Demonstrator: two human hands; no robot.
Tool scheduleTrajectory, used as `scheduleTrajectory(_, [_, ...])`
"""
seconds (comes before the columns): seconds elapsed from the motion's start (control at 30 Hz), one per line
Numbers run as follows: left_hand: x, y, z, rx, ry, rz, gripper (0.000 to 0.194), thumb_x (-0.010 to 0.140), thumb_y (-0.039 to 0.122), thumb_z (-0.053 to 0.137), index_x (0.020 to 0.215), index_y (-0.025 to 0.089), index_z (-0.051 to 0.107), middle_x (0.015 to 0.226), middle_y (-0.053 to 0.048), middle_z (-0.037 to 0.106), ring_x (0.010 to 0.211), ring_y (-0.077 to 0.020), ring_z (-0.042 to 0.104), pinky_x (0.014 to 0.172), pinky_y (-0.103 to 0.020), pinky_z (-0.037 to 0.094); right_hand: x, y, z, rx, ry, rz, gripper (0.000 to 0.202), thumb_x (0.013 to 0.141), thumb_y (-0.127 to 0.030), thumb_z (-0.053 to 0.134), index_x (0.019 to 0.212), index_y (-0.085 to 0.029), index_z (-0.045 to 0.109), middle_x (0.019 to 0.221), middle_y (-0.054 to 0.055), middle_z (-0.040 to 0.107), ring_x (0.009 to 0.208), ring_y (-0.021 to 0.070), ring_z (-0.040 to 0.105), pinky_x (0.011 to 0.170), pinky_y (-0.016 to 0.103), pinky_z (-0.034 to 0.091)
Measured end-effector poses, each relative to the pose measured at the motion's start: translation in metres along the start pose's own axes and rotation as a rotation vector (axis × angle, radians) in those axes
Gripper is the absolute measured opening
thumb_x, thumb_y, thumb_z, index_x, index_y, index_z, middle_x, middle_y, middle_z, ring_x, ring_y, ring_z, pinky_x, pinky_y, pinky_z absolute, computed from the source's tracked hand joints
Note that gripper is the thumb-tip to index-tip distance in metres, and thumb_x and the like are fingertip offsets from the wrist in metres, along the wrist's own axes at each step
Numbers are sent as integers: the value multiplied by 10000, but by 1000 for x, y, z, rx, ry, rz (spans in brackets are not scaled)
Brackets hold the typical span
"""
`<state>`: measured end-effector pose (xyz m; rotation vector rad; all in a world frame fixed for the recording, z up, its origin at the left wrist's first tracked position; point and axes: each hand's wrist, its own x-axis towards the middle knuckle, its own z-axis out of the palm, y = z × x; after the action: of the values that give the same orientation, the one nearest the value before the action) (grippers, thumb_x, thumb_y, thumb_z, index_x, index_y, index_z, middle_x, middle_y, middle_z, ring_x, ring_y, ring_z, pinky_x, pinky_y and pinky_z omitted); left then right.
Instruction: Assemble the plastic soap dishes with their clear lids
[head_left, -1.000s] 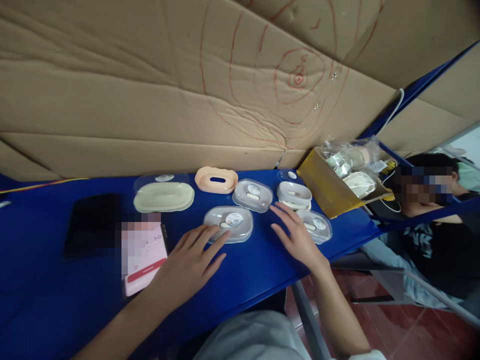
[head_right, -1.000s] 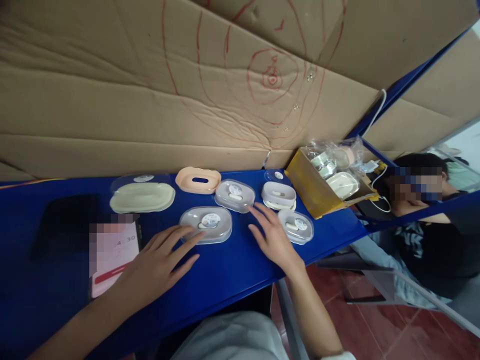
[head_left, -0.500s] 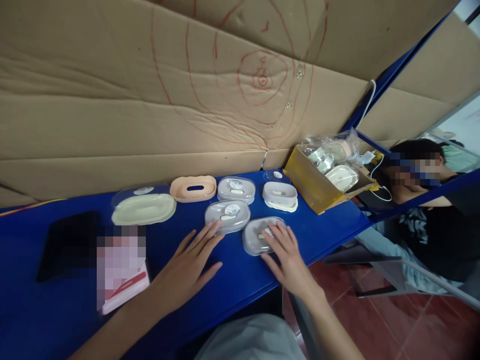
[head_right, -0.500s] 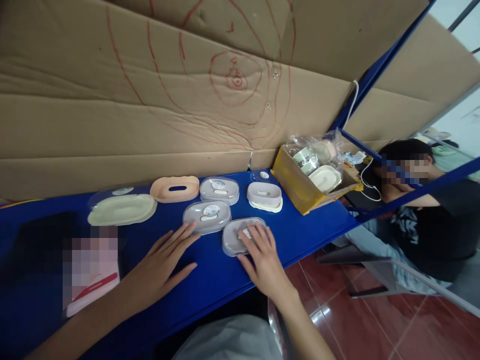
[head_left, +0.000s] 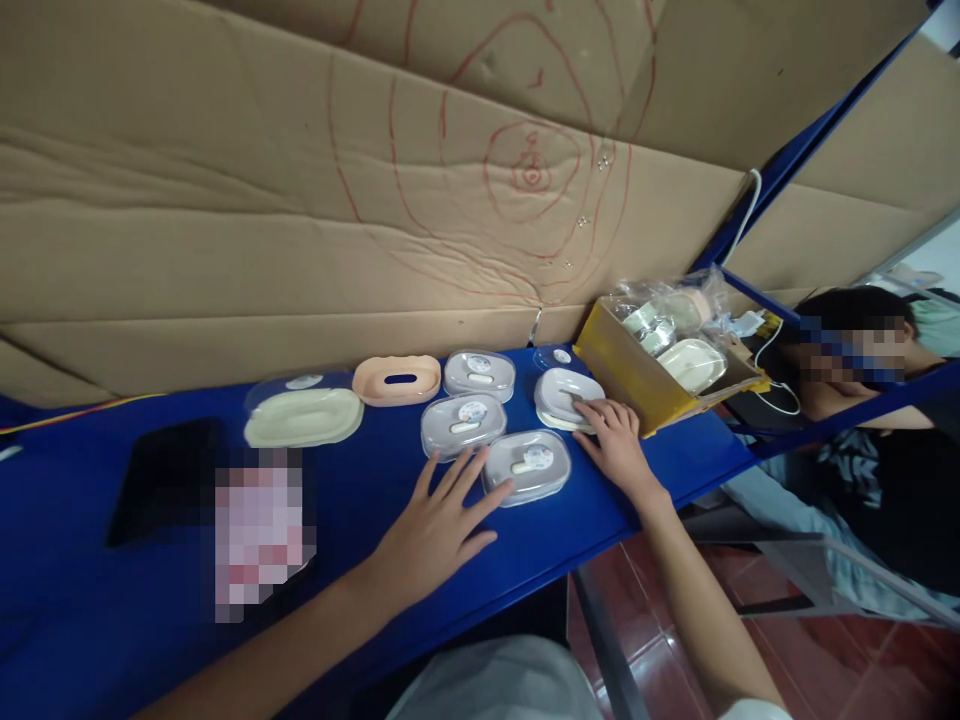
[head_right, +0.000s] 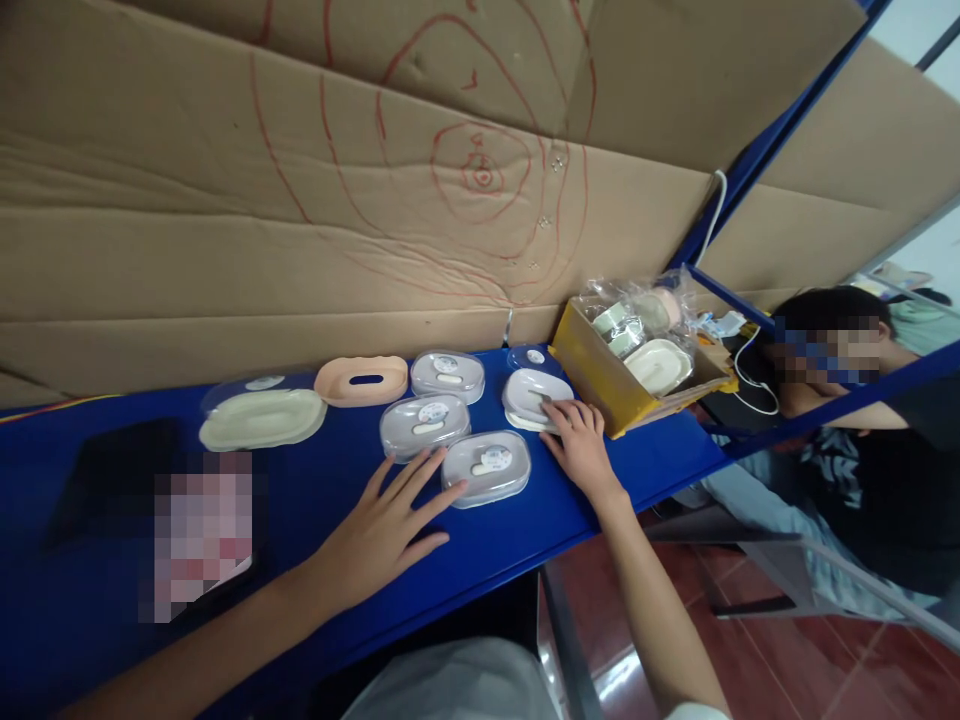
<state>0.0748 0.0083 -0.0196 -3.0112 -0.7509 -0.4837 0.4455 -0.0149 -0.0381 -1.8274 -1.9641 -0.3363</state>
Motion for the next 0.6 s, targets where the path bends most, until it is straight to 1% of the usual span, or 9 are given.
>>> scheduleTrajectory(0.07, [3,3,0,0,-12,-18,607,1061,371,702,1636,354,509,1734,-222,420,1581,-414,458,1221,-713,402,-18,1,-7,-10,12,-1,409,1107,-444,585,1440,-231,689,1360,160,713,1318,375,607,1151,615,430])
scheduleTrajectory(0.2, [9,9,0,14,-60,-50,679,1068,410,697,1687,355,423,1761,-229,368,1599,-416,431,1232,-743,368,-64,2,-23,-83,90,-4,410,1096,-474,615,1426,-240,684,1307,166,697,1265,383,620,1096,600,445])
scheduleTrajectory(0.27, [15,13,3,19,-80,-86,715,1068,438,694,1706,346,385,1779,-242,321,1607,-421,415,1235,-760,347,-86,2,-31,-80,96,-19,413,1084,-477,643,1426,-250,678,1294,158,686,1226,374,636,1048,566,491])
scheduleTrajectory(0.33, [24,16,9,18,-93,-131,752,1059,466,702,1717,339,361,1792,-256,272,1610,-440,403,1229,-785,330,-106,-1,-38,-28,97,-37,425,1071,-449,675,1446,-250,659,1279,151,669,1194,358,648,1015,534,530])
scheduleTrajectory(0.47, [48,19,18,-50,-101,-174,840,1037,459,735,1741,306,303,1813,-261,196,1636,-469,339,1234,-737,360,-136,-24,-52,55,80,-56,470,1059,-374,705,1510,-278,616,1288,144,640,1199,354,656,1010,538,565])
scheduleTrajectory(0.53, [53,19,15,-95,-95,-161,852,1041,422,729,1747,268,278,1813,-262,199,1641,-463,330,1247,-705,364,-143,-41,-56,99,42,-81,482,1062,-339,698,1533,-294,603,1298,140,639,1226,356,657,1010,538,580])
scheduleTrajectory(0.6, [48,15,6,-136,-79,-139,823,1055,357,693,1745,228,265,1802,-265,236,1631,-448,356,1260,-671,365,-144,-62,-55,153,-4,-118,478,1067,-306,686,1538,-296,605,1308,136,648,1259,352,658,1009,525,596])
